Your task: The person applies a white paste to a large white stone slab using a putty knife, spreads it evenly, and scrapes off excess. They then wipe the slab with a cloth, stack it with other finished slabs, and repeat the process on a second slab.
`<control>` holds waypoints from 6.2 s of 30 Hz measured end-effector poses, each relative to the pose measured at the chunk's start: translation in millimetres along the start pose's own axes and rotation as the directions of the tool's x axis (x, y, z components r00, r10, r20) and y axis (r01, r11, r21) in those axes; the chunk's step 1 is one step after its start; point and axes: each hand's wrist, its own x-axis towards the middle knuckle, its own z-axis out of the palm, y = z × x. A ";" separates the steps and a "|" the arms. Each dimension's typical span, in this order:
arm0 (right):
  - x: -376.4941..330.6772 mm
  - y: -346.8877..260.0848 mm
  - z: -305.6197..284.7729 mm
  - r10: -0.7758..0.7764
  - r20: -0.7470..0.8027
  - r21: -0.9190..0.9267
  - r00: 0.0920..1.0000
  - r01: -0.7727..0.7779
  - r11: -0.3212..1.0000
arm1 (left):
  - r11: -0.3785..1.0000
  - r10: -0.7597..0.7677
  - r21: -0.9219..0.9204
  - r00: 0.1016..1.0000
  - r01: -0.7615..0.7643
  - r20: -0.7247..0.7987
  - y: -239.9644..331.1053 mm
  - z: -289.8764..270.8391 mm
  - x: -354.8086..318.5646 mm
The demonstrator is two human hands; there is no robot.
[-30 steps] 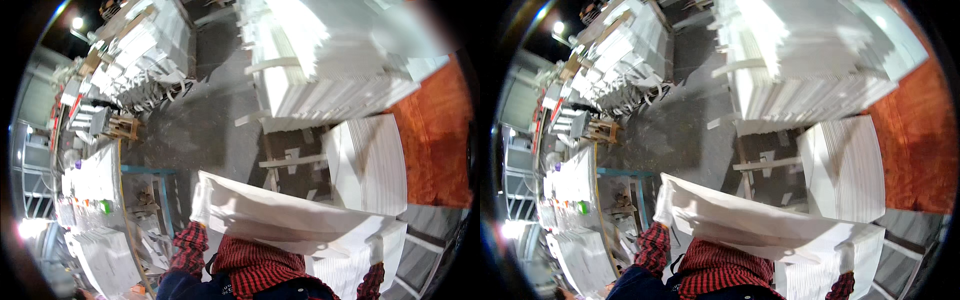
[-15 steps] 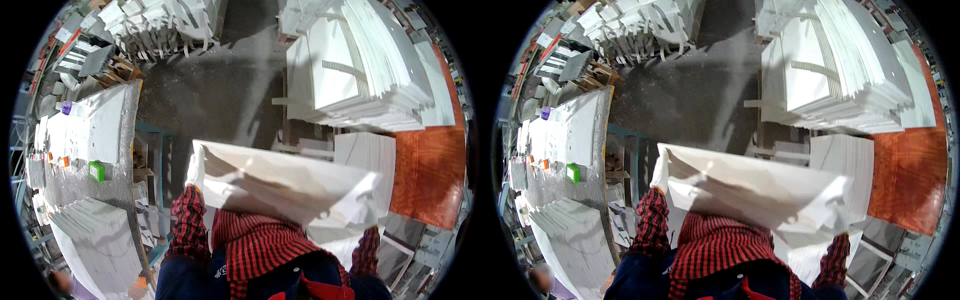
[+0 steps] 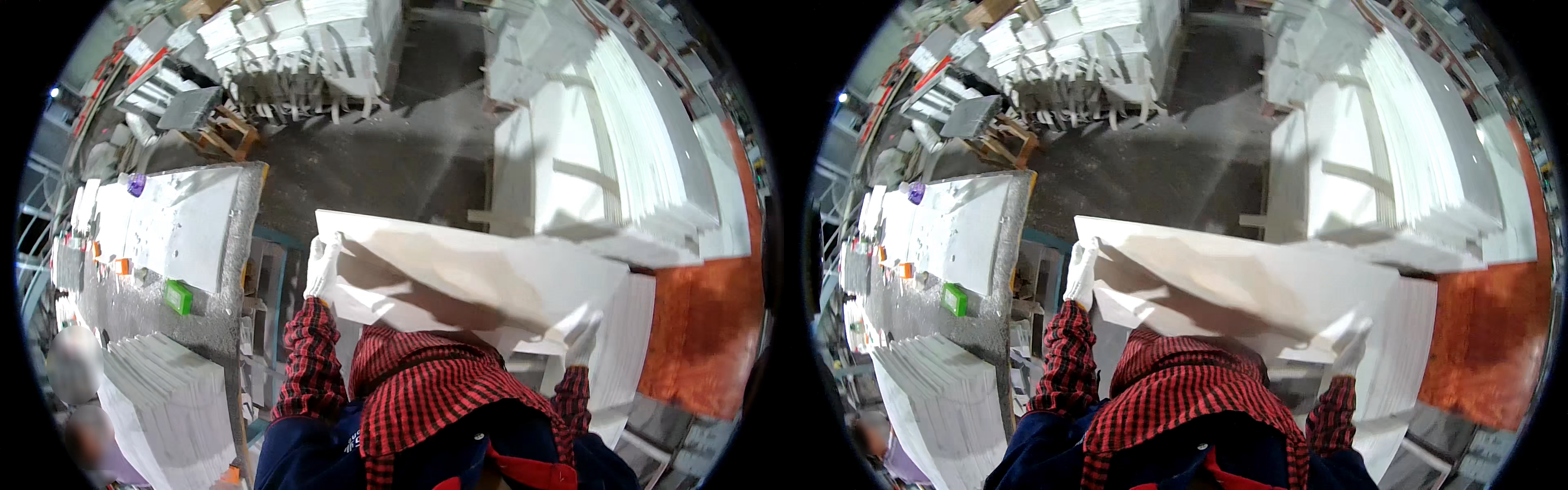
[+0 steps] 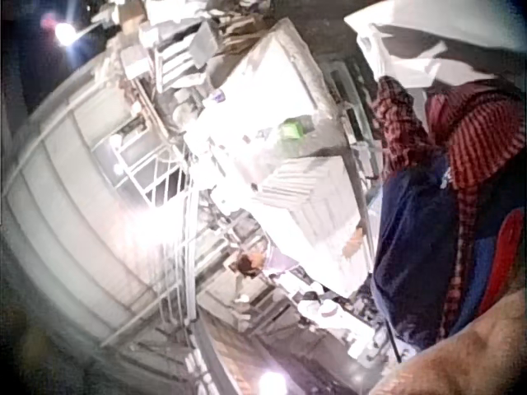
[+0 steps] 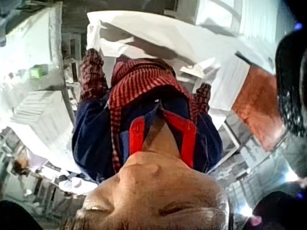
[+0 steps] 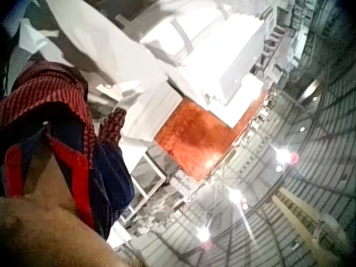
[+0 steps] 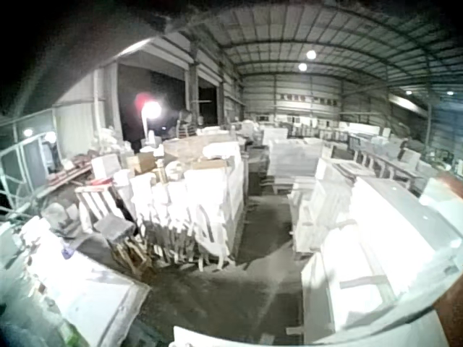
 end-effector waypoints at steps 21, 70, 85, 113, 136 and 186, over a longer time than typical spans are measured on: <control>195.0 -126.1 264.9 -0.406 0.144 0.055 0.902 0.403 0.914 | 0.997 0.064 -0.022 0.962 -0.072 -0.264 102.0 94.5 184.1; -372.8 -309.2 1466.8 0.032 0.998 0.008 -0.058 0.584 0.812 | 0.896 -0.008 0.006 -0.030 -0.444 -1.000 334.8 -385.5 521.4; -721.9 -179.4 1547.6 0.390 0.824 -0.067 -0.412 0.612 0.788 | 0.856 -0.069 0.209 -0.507 -0.472 -0.859 283.8 -563.2 442.9; -1286.8 119.9 1615.2 0.464 0.091 0.644 -0.881 0.407 0.648 | 0.811 -0.575 0.027 -0.805 -0.584 -0.143 308.0 -727.9 512.1; -1228.5 106.8 1675.1 0.390 0.207 0.793 -0.897 0.387 0.471 | 0.849 -0.486 -0.244 -0.874 -0.469 -0.010 313.2 -636.7 492.8; -1057.3 14.4 1156.4 0.015 -0.863 0.303 -0.504 -0.494 0.815 | 0.906 -0.093 -0.365 -0.943 -0.214 0.320 235.9 -361.4 463.1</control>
